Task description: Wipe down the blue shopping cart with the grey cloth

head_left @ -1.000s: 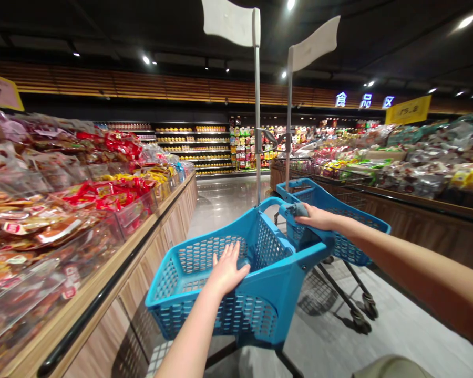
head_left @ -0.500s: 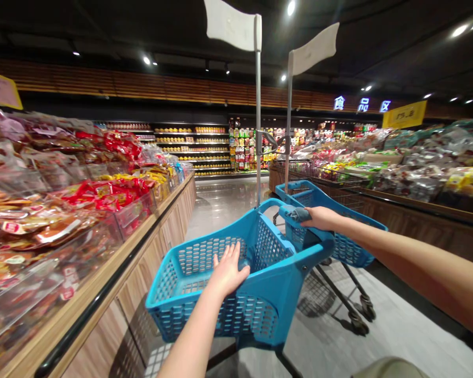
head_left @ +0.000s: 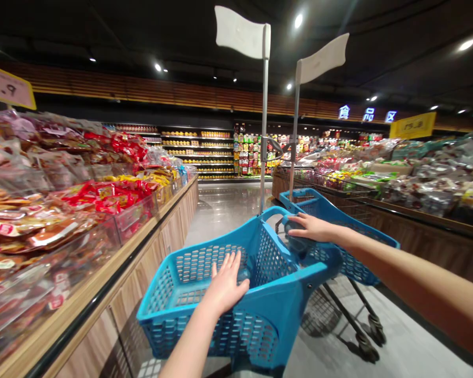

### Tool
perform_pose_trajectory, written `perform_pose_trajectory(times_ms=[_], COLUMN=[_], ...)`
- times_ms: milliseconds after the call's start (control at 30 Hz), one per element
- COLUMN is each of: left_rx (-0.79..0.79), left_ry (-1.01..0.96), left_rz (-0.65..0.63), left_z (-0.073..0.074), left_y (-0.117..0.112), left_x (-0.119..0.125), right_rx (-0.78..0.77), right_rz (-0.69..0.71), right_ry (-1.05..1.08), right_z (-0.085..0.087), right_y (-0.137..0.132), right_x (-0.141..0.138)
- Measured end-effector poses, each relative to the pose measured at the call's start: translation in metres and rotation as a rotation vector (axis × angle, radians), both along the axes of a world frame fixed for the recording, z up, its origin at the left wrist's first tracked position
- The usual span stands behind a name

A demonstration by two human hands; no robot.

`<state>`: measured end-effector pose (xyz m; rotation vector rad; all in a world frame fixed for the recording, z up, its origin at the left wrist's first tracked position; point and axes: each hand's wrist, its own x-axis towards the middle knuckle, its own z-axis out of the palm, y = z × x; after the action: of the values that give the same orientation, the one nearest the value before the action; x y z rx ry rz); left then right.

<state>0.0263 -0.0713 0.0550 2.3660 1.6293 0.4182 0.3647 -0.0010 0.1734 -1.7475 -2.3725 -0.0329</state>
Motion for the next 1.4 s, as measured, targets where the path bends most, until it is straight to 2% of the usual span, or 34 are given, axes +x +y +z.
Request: perform_pose_trajectory(times_ms=[100, 300, 433, 533, 667, 833, 933, 1033, 1100, 1200, 1300, 1400], left_rx=[-0.057, -0.086, -0.082, -0.077, -0.025, 0.086, 0.096, 0.153, 0.181, 0.203, 0.161, -0.079], left_ry=[-0.004, -0.005, 0.019, 0.061, 0.087, 0.104, 0.183, 0.223, 0.128, -0.117, -0.211, -0.147], left_rz=[-0.034, -0.010, 0.095, 0.223, 0.327, 0.400, 0.498, 0.629, 0.566, 0.284, -0.041, -0.158], left_z=[0.005, 0.010, 0.009, 0.007, 0.001, -0.003, 0.002, 0.016, 0.030, 0.057, 0.083, 0.104], left_y=[-0.002, 0.003, 0.014, 0.025, 0.049, 0.090, 0.111, 0.115, 0.104, 0.072, 0.042, 0.032], left_x=[-0.001, 0.002, 0.004, 0.000, -0.018, -0.059, -0.081, -0.082, -0.066, -0.030, -0.004, -0.001], right_rx=[0.096, 0.107, -0.032, -0.123, -0.063, 0.093, 0.076, 0.098, 0.143, 0.203, 0.241, 0.279], right_rz=[-0.034, 0.020, -0.067, -0.086, 0.036, 0.230, 0.370, 0.535, 0.676, 0.802, 0.790, 0.663], right_ry=[-0.003, 0.098, 0.240, 0.272, 0.305, 0.297, 0.293, 0.305, 0.309, 0.322, 0.355, 0.386], right_z=[-0.019, -0.012, -0.015, -0.018, -0.027, -0.038, -0.034, -0.027, -0.022, -0.020, -0.024, -0.035], right_y=[0.017, 0.078, 0.110, 0.115, 0.094, 0.027, -0.025, -0.060, -0.066, -0.052, -0.023, 0.011], right_x=[-0.005, -0.007, -0.013, -0.015, -0.010, -0.007, -0.018, -0.038, -0.052, -0.066, -0.064, -0.041])
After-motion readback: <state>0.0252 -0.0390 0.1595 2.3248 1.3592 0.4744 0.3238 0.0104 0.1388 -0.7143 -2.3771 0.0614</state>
